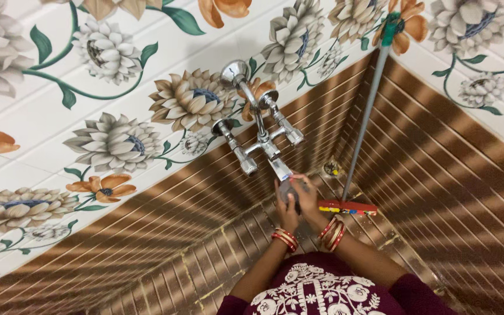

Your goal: The person wipes a metal wall-mounted faucet assembly with a small cloth using both hands.

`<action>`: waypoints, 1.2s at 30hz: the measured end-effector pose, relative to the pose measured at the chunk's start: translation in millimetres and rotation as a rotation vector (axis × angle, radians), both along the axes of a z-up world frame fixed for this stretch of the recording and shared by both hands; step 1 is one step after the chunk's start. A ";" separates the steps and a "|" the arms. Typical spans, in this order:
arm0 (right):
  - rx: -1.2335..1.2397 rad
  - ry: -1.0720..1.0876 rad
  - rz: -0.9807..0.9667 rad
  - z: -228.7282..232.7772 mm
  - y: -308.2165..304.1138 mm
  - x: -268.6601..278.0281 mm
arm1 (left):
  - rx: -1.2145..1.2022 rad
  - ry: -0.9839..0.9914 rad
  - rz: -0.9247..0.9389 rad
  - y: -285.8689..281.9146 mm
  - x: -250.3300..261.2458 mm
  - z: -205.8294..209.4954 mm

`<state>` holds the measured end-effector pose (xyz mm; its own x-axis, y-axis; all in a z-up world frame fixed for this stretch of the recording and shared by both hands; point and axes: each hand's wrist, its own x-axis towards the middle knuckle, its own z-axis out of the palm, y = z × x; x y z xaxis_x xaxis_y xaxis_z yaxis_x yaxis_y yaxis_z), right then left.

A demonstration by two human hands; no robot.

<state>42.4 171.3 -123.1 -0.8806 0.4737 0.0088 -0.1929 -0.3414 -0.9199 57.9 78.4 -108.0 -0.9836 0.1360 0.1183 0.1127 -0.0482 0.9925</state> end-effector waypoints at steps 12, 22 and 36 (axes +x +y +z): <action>1.043 -0.185 0.043 98.1 -8.6 -24.3 | -0.006 -0.199 0.121 14.9 -59.3 -45.0; 0.987 -0.468 0.248 124.4 -4.0 -73.0 | -0.143 -0.005 0.222 -8.4 -140.0 -51.0; 1.017 -0.254 0.146 129.0 -8.5 -32.2 | 0.191 -0.300 0.111 -10.3 -98.7 -55.5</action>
